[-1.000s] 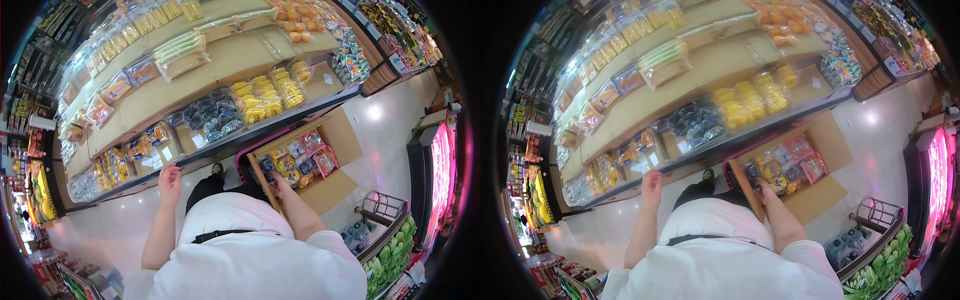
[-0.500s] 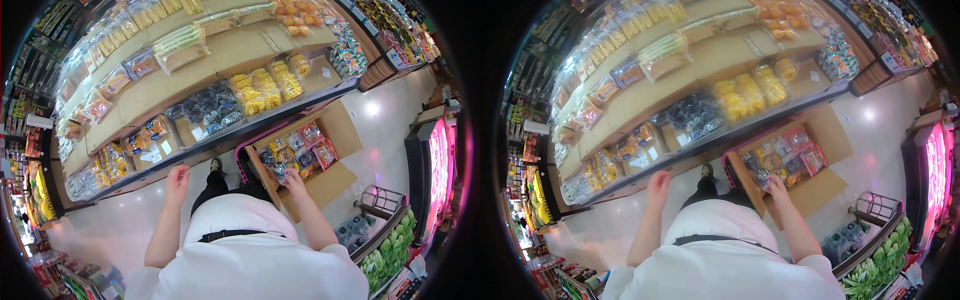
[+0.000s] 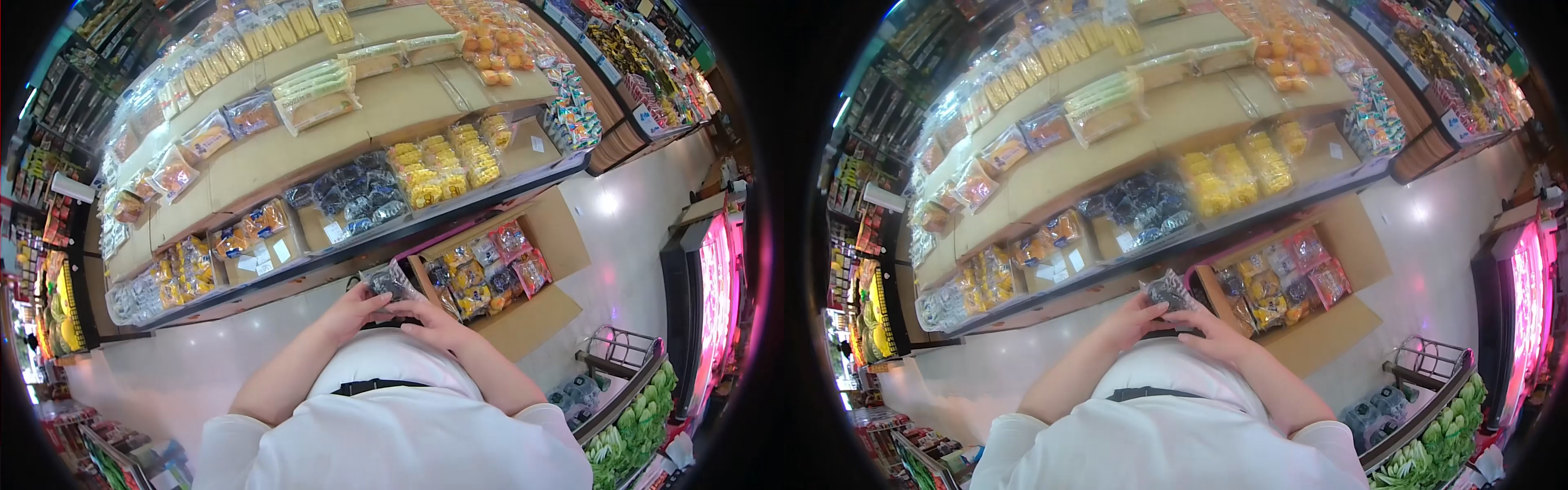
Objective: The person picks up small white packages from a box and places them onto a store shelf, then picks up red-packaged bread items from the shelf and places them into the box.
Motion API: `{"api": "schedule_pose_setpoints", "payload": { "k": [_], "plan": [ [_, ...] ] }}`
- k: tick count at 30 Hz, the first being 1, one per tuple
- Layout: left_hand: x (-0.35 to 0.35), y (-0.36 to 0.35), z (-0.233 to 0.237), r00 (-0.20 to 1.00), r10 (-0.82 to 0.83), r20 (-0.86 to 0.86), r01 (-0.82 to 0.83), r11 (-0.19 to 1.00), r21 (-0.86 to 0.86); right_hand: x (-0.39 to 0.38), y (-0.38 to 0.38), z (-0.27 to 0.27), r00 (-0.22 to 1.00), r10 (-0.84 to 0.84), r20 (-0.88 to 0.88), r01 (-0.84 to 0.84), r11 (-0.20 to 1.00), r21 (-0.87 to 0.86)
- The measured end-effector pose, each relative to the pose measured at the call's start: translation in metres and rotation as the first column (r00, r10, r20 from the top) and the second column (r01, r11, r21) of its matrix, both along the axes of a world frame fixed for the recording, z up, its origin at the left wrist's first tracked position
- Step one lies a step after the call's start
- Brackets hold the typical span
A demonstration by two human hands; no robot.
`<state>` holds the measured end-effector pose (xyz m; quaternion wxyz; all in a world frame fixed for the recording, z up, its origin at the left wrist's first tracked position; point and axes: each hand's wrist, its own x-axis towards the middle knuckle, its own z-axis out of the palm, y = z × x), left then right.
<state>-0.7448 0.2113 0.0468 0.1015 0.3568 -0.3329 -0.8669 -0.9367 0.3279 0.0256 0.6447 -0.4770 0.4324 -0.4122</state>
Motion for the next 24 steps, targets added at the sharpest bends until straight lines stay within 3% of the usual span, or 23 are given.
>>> {"api": "schedule_pose_setpoints", "payload": {
  "k": [2, 6, 9, 12, 13, 15, 16, 19, 23, 24],
  "plan": [
    [0.005, 0.0, -0.014, 0.999, 0.052, 0.016, -0.052, 0.999, -0.003, -0.001, -0.01, 0.022, 0.964, 0.075, -0.257, -0.104, 0.989, -0.103],
    [0.015, -0.013, -0.007, 0.971, 0.199, 0.133, -0.184, 0.976, -0.121, 0.003, -0.015, 0.004, 0.974, 0.052, -0.218, -0.106, 0.964, -0.243],
    [0.029, -0.039, -0.016, 0.934, 0.31, 0.178, -0.267, 0.936, -0.229, -0.005, -0.01, -0.011, 0.963, 0.018, -0.268, -0.049, 0.993, -0.108],
    [0.054, -0.075, -0.047, 0.873, 0.414, 0.259, -0.246, 0.831, -0.499, -0.017, 0.003, -0.05, 0.971, -0.174, -0.161, 0.196, 0.971, 0.134],
    [0.06, -0.088, -0.052, 0.843, 0.453, 0.289, -0.225, 0.786, -0.576, -0.022, 0.008, -0.054, 0.949, -0.24, -0.206, 0.277, 0.945, 0.175],
    [0.072, -0.118, -0.056, 0.759, 0.441, 0.479, 0.177, 0.568, -0.804, -0.033, 0.016, -0.061, 0.884, -0.357, -0.303, 0.434, 0.868, 0.241],
    [0.072, -0.13, -0.058, 0.691, 0.463, 0.555, 0.384, 0.415, -0.825, -0.037, 0.02, -0.066, 0.862, -0.411, -0.298, 0.487, 0.834, 0.258],
    [0.058, -0.155, -0.071, 0.585, 0.516, 0.626, 0.532, 0.339, -0.776, -0.048, 0.028, -0.069, 0.819, -0.441, -0.367, 0.555, 0.772, 0.31],
    [0.034, -0.178, -0.09, 0.56, 0.511, 0.653, 0.645, 0.226, -0.73, -0.051, 0.044, -0.081, 0.786, -0.542, -0.297, 0.618, 0.685, 0.387],
    [0.027, -0.18, -0.092, 0.519, 0.476, 0.71, 0.679, 0.275, -0.681, -0.05, 0.045, -0.078, 0.78, -0.556, -0.288, 0.625, 0.67, 0.401]
  ]
}}
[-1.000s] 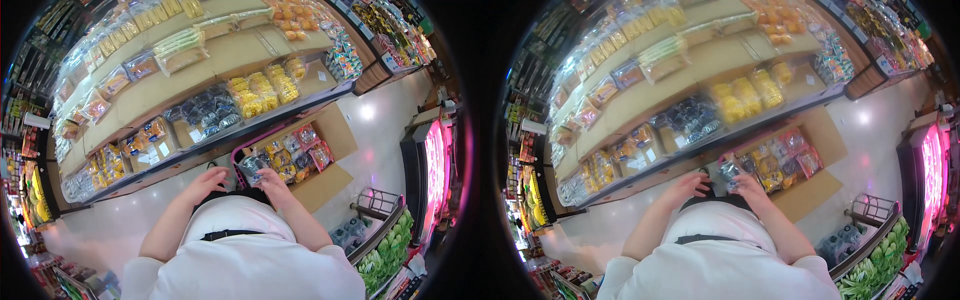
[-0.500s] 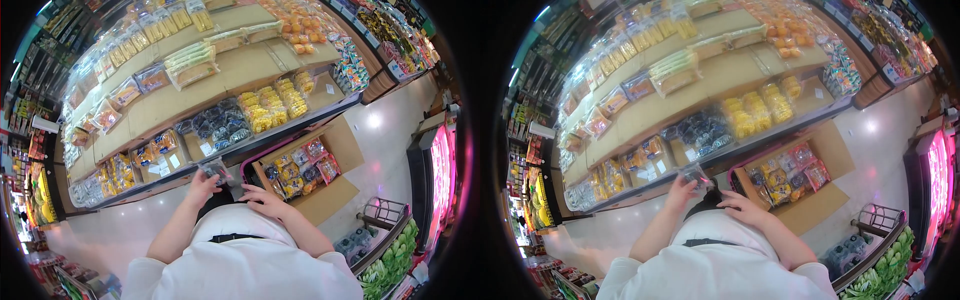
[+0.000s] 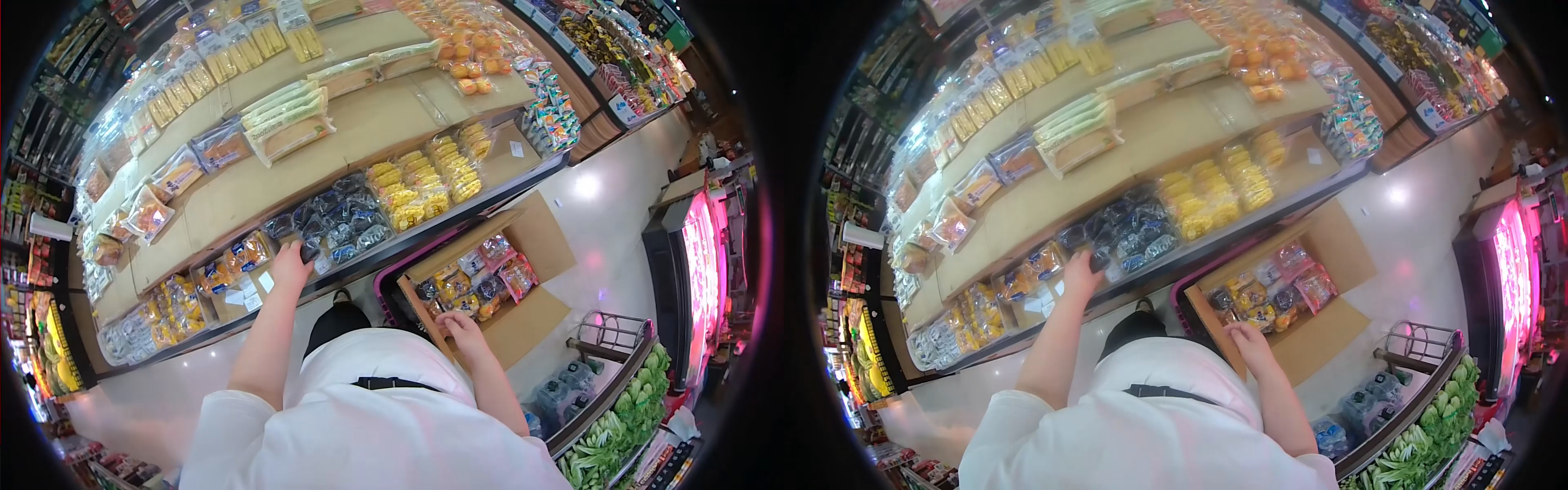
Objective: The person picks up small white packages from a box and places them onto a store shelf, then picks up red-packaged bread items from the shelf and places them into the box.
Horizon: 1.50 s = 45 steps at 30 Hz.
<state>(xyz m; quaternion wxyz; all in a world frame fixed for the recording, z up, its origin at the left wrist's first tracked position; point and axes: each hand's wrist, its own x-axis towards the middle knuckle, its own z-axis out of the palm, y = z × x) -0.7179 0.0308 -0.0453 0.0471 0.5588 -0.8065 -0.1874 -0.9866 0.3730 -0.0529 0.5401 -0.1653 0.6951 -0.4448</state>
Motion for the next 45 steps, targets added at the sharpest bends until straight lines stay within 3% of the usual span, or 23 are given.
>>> {"api": "schedule_pose_setpoints", "payload": {
  "k": [3, 10, 14, 15, 16, 17, 20, 23, 26, 29, 33, 34, 37, 41, 45],
  "plan": [
    [-0.006, -0.01, -0.034, 0.993, -0.09, 0.08, 0.083, 0.993, 0.078, 0.0, 0.003, 0.007, 0.997, -0.07, 0.032, 0.069, 0.996, 0.054],
    [-0.007, -0.015, -0.055, 0.949, 0.139, -0.284, -0.135, 0.99, 0.032, -0.002, 0.014, -0.009, 0.971, -0.226, 0.077, 0.214, 0.966, 0.144],
    [0.005, -0.013, -0.072, 0.918, 0.126, -0.375, -0.109, 0.992, 0.068, -0.013, 0.034, -0.064, 0.966, -0.257, 0.036, 0.242, 0.942, 0.231],
    [0.006, -0.011, -0.072, 0.909, 0.115, -0.4, -0.092, 0.993, 0.078, -0.016, 0.036, -0.074, 0.956, -0.291, 0.047, 0.269, 0.926, 0.265],
    [0.001, -0.005, -0.047, 0.894, 0.177, -0.411, -0.101, 0.975, 0.198, -0.019, 0.036, -0.082, 0.945, -0.322, 0.06, 0.291, 0.91, 0.296],
    [0.005, -0.005, -0.053, 0.904, 0.143, -0.404, -0.081, 0.983, 0.166, -0.02, 0.036, -0.09, 0.934, -0.35, 0.075, 0.309, 0.893, 0.327],
    [0.022, -0.011, -0.059, 0.926, 0.069, -0.371, -0.036, 0.995, 0.095, -0.026, 0.034, -0.12, 0.841, -0.474, 0.261, 0.392, 0.866, 0.312],
    [0.026, -0.004, -0.034, 0.923, 0.044, -0.381, -0.019, 0.997, 0.068, -0.031, 0.014, -0.141, 0.684, -0.562, 0.465, 0.466, 0.827, 0.314],
    [0.016, 0.023, 0.008, 0.865, 0.154, -0.478, -0.104, 0.986, 0.129, -0.032, -0.006, -0.159, 0.651, -0.546, 0.528, 0.447, 0.837, 0.315],
    [0.028, 0.044, 0.025, 0.813, 0.163, -0.559, -0.063, 0.979, 0.195, -0.031, -0.028, -0.17, 0.583, -0.587, 0.562, 0.454, 0.809, 0.374],
    [0.054, 0.073, 0.048, 0.823, 0.127, -0.554, -0.016, 0.98, 0.2, -0.024, -0.039, -0.207, 0.684, -0.446, 0.578, 0.445, 0.882, 0.153],
    [0.06, 0.081, 0.052, 0.828, 0.147, -0.542, -0.057, 0.982, 0.18, -0.023, -0.047, -0.192, 0.634, -0.478, 0.608, 0.488, 0.857, 0.165],
    [0.091, 0.098, 0.044, 0.79, 0.245, -0.563, -0.173, 0.968, 0.18, -0.023, -0.061, -0.194, 0.665, -0.554, 0.501, 0.494, 0.829, 0.262],
    [0.123, 0.125, 0.029, 0.717, 0.411, -0.563, -0.337, 0.911, 0.236, -0.027, -0.071, -0.204, 0.642, -0.487, 0.592, 0.457, 0.863, 0.215],
    [0.128, 0.152, 0.03, 0.715, 0.428, -0.553, -0.34, 0.904, 0.26, -0.027, -0.078, -0.192, 0.68, -0.449, 0.58, 0.423, 0.886, 0.189]
  ]
}}
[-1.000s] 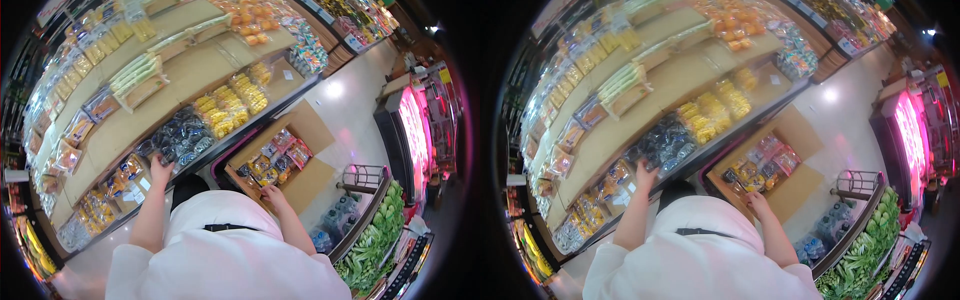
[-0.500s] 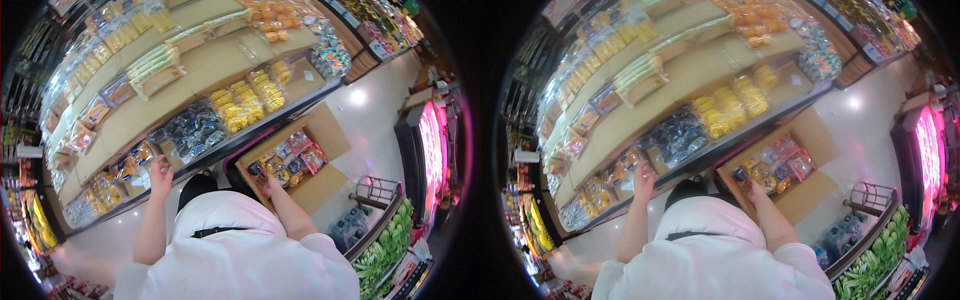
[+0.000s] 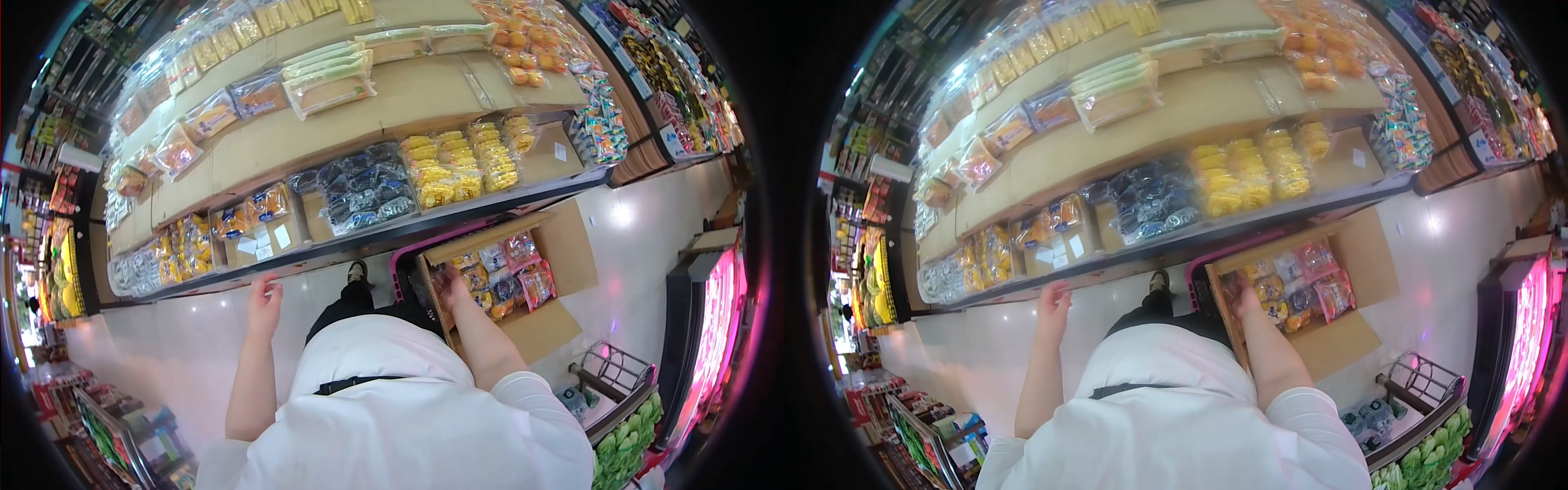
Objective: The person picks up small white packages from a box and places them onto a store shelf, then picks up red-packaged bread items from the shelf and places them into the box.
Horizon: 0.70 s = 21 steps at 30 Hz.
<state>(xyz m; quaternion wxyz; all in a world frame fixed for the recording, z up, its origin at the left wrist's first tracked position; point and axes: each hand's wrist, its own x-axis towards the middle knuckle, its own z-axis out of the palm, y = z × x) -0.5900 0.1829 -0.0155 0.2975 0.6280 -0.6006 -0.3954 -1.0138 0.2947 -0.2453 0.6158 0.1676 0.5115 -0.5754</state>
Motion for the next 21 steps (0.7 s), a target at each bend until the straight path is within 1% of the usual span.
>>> {"api": "schedule_pose_setpoints", "payload": {
  "k": [2, 5, 8, 11, 12, 14, 15, 17, 18, 20, 21],
  "plan": [
    [0.0, 0.01, 0.004, 0.999, -0.026, 0.034, 0.024, 0.998, 0.061, -0.004, -0.009, -0.013, 0.997, -0.018, 0.076, 0.013, 0.998, 0.068],
    [-0.009, 0.02, 0.026, 0.993, -0.062, 0.104, 0.057, 0.997, 0.049, -0.004, -0.016, -0.002, 0.995, 0.058, -0.078, -0.048, 0.991, 0.122],
    [-0.009, 0.025, 0.023, 0.995, -0.048, 0.087, 0.051, 0.998, -0.034, -0.002, -0.023, -0.023, 0.974, 0.151, -0.17, -0.141, 0.988, 0.067],
    [-0.007, 0.028, 0.021, 0.994, -0.044, 0.1, 0.047, 0.999, -0.028, -0.005, -0.024, -0.035, 0.964, 0.104, -0.245, -0.091, 0.994, 0.065],
    [-0.008, 0.029, 0.022, 0.994, -0.045, 0.101, 0.046, 0.999, -0.004, -0.004, -0.022, -0.02, 0.958, 0.098, -0.268, -0.079, 0.994, 0.081],
    [-0.012, 0.027, 0.025, 0.993, -0.054, 0.102, 0.051, 0.998, 0.037, 0.003, -0.019, 0.027, 0.946, 0.078, -0.314, -0.046, 0.993, 0.107],
    [-0.012, 0.025, 0.022, 0.994, -0.068, 0.091, 0.065, 0.997, 0.034, -0.001, -0.01, 0.025, 0.928, 0.112, -0.355, -0.087, 0.992, 0.086],
    [-0.013, 0.022, 0.014, 0.993, -0.094, 0.069, 0.092, 0.995, 0.029, -0.014, 0.023, 0.003, 0.881, 0.176, -0.439, -0.171, 0.984, 0.052],
    [-0.016, 0.019, 0.016, 0.992, -0.108, 0.065, 0.106, 0.994, 0.033, -0.012, 0.034, 0.013, 0.895, 0.142, -0.422, -0.139, 0.99, 0.037],
    [-0.026, 0.016, 0.019, 0.989, -0.138, 0.055, 0.136, 0.99, 0.045, -0.007, 0.059, 0.056, 0.919, 0.073, -0.386, -0.073, 0.997, 0.014],
    [-0.028, 0.013, 0.016, 0.985, -0.164, 0.058, 0.162, 0.986, 0.037, -0.003, 0.068, 0.084, 0.92, 0.059, -0.389, -0.07, 0.997, -0.015]
  ]
}}
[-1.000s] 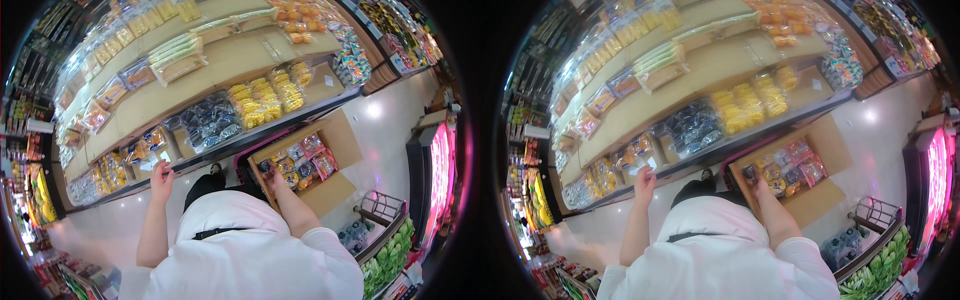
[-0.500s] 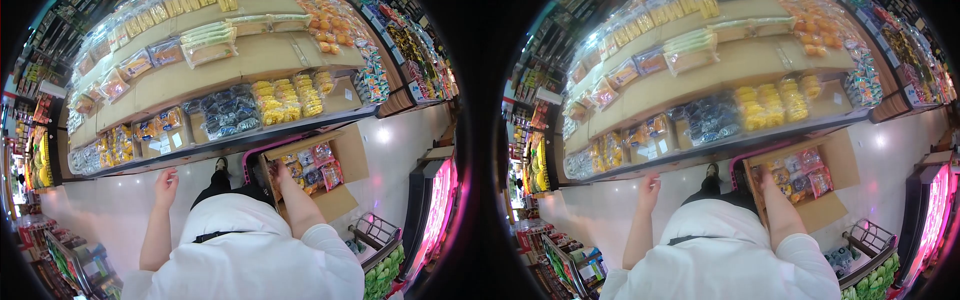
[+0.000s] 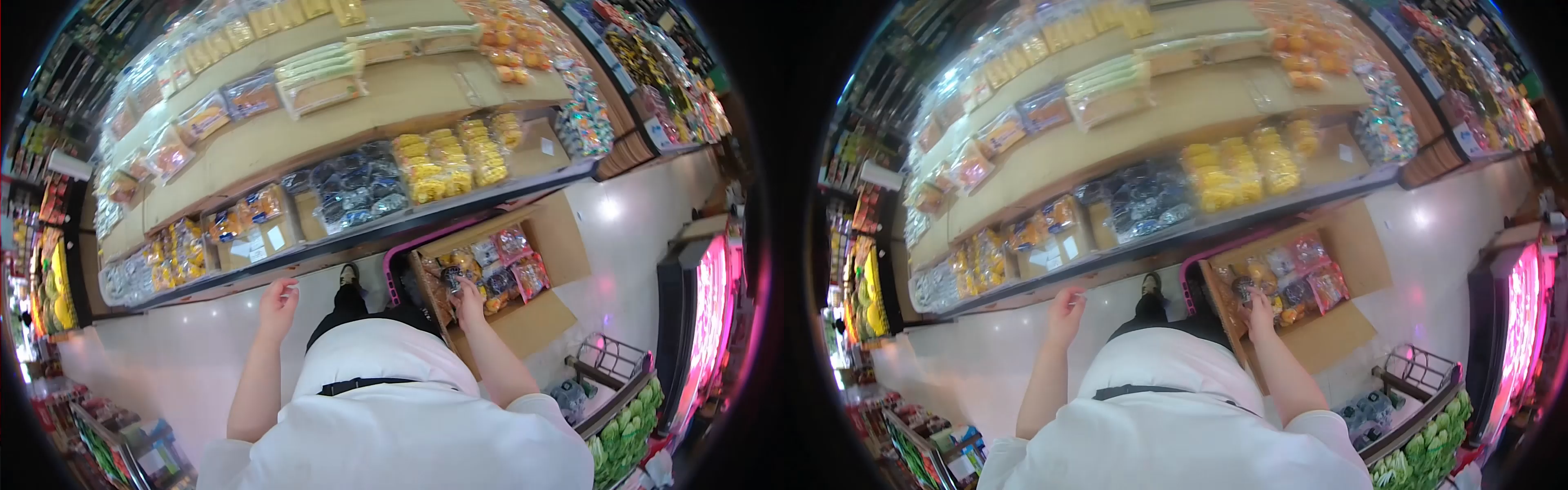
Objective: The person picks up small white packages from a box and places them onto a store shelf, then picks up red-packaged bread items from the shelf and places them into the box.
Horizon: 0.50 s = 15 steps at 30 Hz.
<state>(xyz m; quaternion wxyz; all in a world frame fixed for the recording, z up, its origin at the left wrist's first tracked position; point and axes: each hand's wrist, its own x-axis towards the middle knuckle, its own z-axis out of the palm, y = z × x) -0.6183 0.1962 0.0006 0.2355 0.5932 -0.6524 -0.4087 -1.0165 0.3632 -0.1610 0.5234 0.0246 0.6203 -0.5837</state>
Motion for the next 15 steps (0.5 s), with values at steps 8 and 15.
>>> {"api": "schedule_pose_setpoints", "payload": {
  "k": [8, 15],
  "plan": [
    [-0.059, -0.021, 0.003, 0.922, -0.349, -0.168, 0.374, 0.914, 0.159, 0.03, 0.025, 0.121, 0.992, 0.011, 0.126, 0.039, 0.921, -0.387],
    [-0.137, 0.006, 0.034, 0.695, -0.179, -0.697, 0.638, 0.6, 0.482, 0.059, -0.029, 0.188, 0.799, 0.563, -0.214, -0.582, 0.63, -0.515]
  ]
}}
